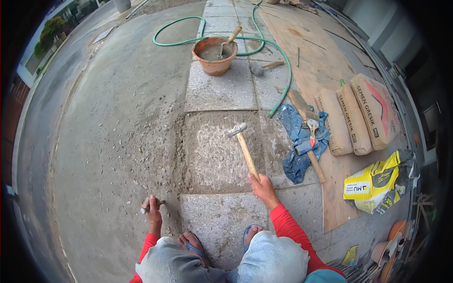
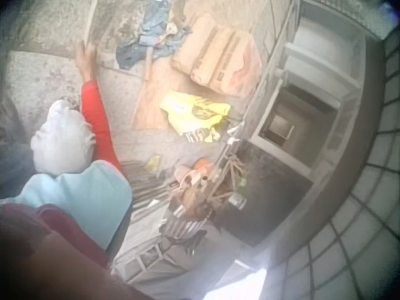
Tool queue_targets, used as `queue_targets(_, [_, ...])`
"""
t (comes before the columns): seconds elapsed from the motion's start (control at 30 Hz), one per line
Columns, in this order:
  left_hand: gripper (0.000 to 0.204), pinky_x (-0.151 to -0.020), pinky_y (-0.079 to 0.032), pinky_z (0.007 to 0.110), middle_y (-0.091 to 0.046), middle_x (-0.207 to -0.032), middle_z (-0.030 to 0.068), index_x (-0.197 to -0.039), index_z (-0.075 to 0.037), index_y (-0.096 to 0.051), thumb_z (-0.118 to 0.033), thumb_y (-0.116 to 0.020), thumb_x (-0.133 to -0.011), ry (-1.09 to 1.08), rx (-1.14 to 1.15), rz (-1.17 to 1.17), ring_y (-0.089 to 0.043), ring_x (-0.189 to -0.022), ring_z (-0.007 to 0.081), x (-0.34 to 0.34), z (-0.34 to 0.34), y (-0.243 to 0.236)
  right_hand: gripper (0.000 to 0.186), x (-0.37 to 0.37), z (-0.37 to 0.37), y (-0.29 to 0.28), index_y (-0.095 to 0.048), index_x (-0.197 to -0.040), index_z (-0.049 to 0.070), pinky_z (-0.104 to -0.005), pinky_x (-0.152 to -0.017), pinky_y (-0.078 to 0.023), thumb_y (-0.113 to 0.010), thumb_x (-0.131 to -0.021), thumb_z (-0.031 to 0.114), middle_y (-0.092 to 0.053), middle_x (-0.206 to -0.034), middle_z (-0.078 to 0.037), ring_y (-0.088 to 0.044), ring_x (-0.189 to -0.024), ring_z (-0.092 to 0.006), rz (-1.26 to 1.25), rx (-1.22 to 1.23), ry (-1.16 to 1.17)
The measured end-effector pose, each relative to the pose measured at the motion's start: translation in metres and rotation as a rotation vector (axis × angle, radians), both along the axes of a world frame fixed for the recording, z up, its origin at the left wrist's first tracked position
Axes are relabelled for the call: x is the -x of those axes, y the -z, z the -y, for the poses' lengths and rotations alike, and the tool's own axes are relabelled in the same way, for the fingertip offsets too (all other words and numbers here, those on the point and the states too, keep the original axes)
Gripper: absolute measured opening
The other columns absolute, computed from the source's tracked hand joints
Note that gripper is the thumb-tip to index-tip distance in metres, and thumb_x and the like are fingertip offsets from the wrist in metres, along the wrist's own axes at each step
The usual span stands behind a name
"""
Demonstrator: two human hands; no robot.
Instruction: The person cleans a square section of pavement using a brush, then uses a hammer and a chisel to break and remove material from the surface.
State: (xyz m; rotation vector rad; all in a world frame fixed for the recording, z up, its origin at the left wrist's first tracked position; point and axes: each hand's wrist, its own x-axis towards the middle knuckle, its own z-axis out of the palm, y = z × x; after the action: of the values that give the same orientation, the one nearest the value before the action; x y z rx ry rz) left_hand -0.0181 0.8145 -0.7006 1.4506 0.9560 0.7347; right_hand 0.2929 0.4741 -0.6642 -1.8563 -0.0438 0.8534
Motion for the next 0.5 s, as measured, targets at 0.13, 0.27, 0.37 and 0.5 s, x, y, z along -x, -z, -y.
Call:
queue_targets(0.13, [0.043, -0.055, -0.034, 0.027, -0.051, -0.064, -0.0023, -0.072, -0.007, -0.060, -0.033, -0.063, -0.107, -0.076, -0.012, -0.183, -0.044, -0.060, 0.0066, -0.020, 0.010, -0.009, 0.043, 0.063, 0.115, -0.031, -0.061, -0.081, 0.005, -0.0294, -0.039, -0.041, -0.070, -0.100, 0.043, -0.052, -0.058, 0.001, -0.050, -0.044, -0.0082, 0.008, -0.074, 0.181])
queue_targets(0.27, [0.033, -0.056, -0.036, 0.032, -0.052, -0.066, -0.0013, -0.087, 0.000, -0.067, -0.030, -0.069, -0.101, 0.233, -0.309, -0.346, -0.042, -0.061, 0.0104, -0.055, 0.038, -0.037, 0.039, 0.119, 0.201, -0.046, -0.060, -0.080, 0.005, -0.0304, -0.042, -0.042, -0.077, -0.096, 0.036, -0.054, -0.056, -0.002, -0.053, -0.045, -0.0111, -0.004, 0.130, 0.320])
queue_targets(0.37, [0.031, -0.055, -0.037, 0.037, -0.049, -0.063, 0.0067, -0.109, -0.002, -0.065, -0.027, -0.074, -0.094, 0.652, -0.261, -0.515, -0.043, -0.059, 0.0152, -0.075, 0.076, -0.058, 0.044, 0.156, 0.246, -0.039, -0.059, -0.075, 0.005, -0.0295, -0.042, -0.043, -0.079, -0.093, 0.040, -0.056, -0.059, -0.002, -0.052, -0.045, -0.0096, 0.030, 0.244, 0.366])
queue_targets(0.5, [0.036, -0.083, -0.051, 0.056, -0.067, -0.104, 0.0310, -0.127, 0.000, -0.055, -0.017, -0.065, -0.097, 1.229, -0.221, -0.568, -0.063, -0.102, 0.0542, -0.086, 0.127, -0.061, 0.048, 0.166, 0.280, -0.032, -0.060, -0.075, 0.002, -0.0349, -0.050, -0.050, -0.080, -0.092, 0.042, -0.059, -0.060, -0.006, -0.058, -0.050, -0.0145, -0.023, 0.244, 0.332])
